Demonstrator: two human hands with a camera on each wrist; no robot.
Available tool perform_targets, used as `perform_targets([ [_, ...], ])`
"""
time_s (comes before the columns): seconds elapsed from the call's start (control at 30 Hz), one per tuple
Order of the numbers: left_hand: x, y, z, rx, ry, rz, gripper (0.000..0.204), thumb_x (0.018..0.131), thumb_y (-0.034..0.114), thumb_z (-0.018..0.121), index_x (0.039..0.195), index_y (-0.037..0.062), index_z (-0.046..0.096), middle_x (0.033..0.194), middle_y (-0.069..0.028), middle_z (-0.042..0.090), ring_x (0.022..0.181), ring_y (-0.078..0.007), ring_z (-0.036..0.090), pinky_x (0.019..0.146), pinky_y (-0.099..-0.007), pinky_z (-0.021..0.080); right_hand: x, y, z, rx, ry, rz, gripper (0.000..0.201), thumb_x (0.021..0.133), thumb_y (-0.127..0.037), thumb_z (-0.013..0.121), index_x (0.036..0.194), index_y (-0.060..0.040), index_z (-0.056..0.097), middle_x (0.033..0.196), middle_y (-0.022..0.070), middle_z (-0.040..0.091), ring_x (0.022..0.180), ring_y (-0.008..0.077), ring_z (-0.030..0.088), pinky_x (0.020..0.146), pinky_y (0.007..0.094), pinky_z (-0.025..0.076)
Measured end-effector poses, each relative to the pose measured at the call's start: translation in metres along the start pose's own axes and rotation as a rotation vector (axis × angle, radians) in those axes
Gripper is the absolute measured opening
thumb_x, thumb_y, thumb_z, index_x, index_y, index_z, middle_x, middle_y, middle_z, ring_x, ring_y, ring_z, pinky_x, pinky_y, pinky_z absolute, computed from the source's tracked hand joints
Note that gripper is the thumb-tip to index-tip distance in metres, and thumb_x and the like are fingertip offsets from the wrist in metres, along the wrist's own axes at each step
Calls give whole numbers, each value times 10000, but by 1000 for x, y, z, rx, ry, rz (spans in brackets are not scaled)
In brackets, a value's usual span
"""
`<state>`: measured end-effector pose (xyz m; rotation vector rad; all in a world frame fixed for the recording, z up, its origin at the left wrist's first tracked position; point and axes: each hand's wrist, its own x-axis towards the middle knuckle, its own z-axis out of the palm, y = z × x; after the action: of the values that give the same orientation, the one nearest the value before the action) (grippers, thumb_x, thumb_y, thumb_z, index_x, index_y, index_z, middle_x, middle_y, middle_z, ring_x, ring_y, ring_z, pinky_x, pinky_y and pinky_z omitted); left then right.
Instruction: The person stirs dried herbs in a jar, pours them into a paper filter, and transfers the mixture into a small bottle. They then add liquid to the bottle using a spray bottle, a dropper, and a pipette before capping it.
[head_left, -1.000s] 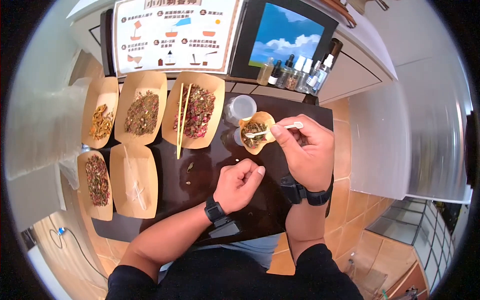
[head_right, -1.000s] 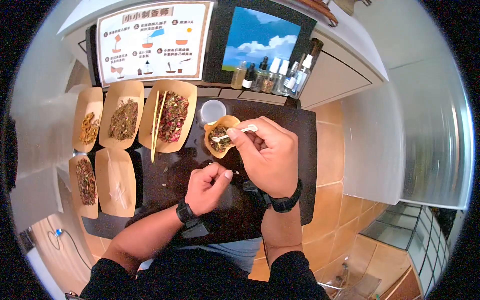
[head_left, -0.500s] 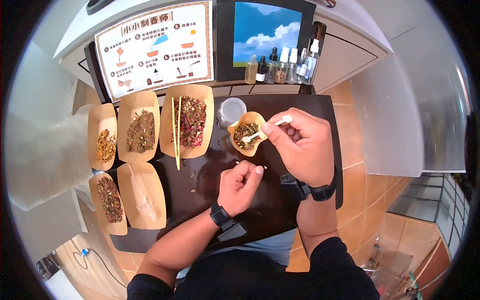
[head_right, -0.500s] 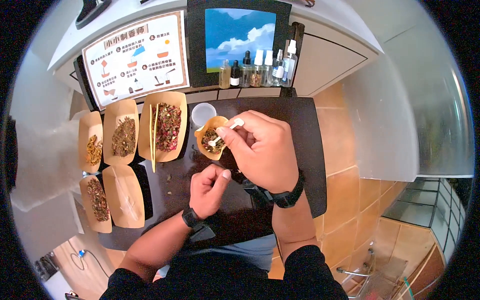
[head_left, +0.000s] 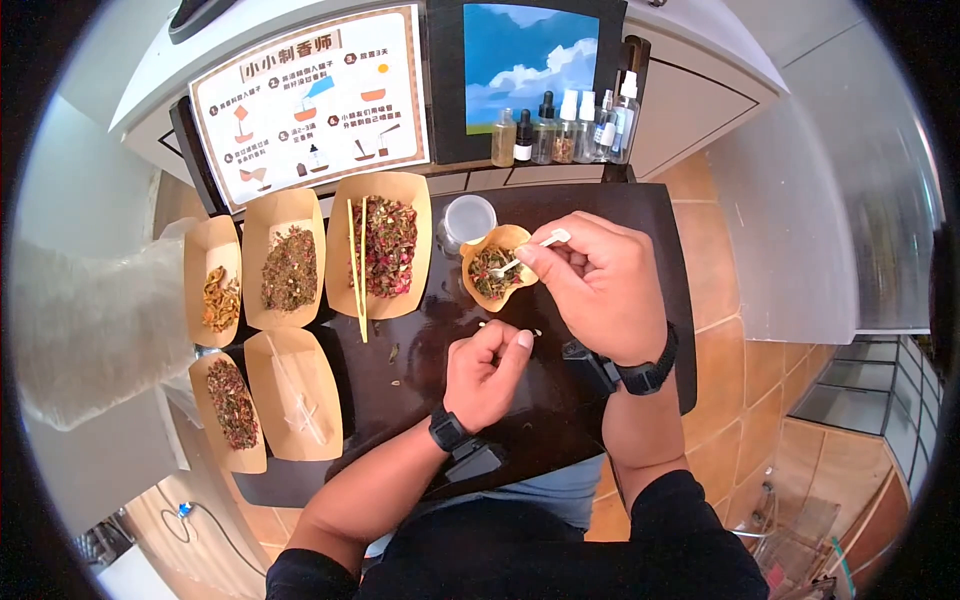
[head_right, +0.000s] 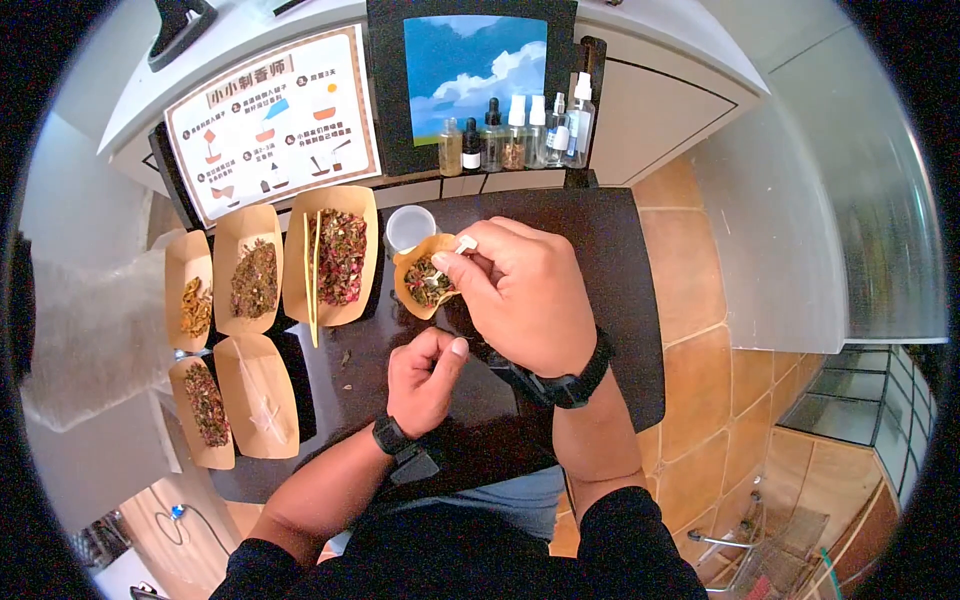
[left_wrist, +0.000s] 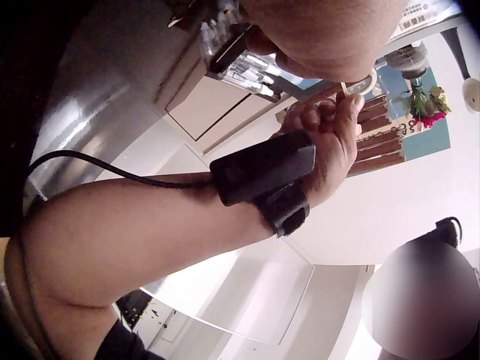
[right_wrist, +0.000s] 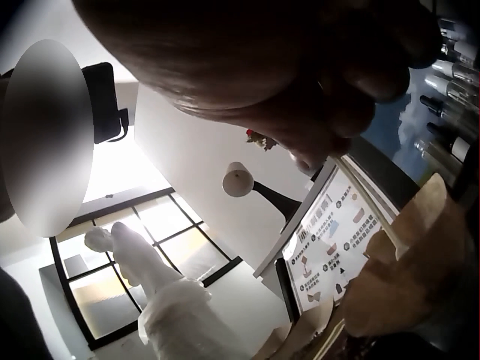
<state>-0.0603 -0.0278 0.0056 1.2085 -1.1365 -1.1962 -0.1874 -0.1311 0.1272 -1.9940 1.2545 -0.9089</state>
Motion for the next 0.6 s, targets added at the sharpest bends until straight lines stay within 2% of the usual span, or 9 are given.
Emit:
perform_targets([
  [0.1, 1, 3, -1, 0, -1, 1, 227, 1007, 132, 656, 820, 8, 628, 596, -3, 556, 557, -50, 492, 533, -260, 414, 0, -12, -1, 77, 82, 9, 87, 897, -26, 753, 875, 43, 705, 742, 85, 669, 600, 79, 606, 528, 263, 460],
  [0.23, 1, 5, -2, 14, -7, -3, 227, 1008, 133, 654, 821, 7, 627, 599, -4, 562, 558, -50, 499, 536, -260, 419, -1, -8, -1, 90, 90, -1, 96, 892, -33, 758, 875, 46, 706, 739, 87, 658, 588, 85, 589, 524, 271, 452],
  [0.43, 1, 4, 0, -4, 0, -3, 232, 1009, 134, 653, 816, 8, 624, 599, -2, 561, 558, -50, 496, 531, -260, 416, 0, -6, 2, 12, -13, -19, 66, 896, -20, 754, 887, 36, 721, 745, 73, 669, 602, 64, 592, 530, 260, 450],
  [0.5, 0, 3, 0, -1, 5, 0, 235, 1008, 135, 655, 814, 8, 622, 598, -2, 559, 557, -51, 495, 530, -261, 415, -1, -13, -2, 120, 59, 24, 62, 900, -17, 750, 884, 36, 721, 739, 62, 678, 608, 55, 592, 537, 249, 453],
  [0.53, 0, 3, 0, 2, 5, 2, 237, 1007, 137, 656, 811, 8, 621, 598, -3, 556, 557, -52, 493, 529, -262, 414, -3, -7, -3, 140, 58, 53, 74, 930, -57, 756, 922, 15, 739, 776, -7, 669, 665, 16, 537, 563, 190, 404],
  [0.6, 0, 4, -2, 7, -9, -26, 254, 1014, 149, 647, 808, 4, 611, 619, 2, 558, 584, -53, 485, 548, -266, 415, -3, -3, -3, 208, 38, 100, 79, 939, -61, 750, 932, 17, 734, 781, -9, 672, 673, 13, 546, 574, 185, 413],
])
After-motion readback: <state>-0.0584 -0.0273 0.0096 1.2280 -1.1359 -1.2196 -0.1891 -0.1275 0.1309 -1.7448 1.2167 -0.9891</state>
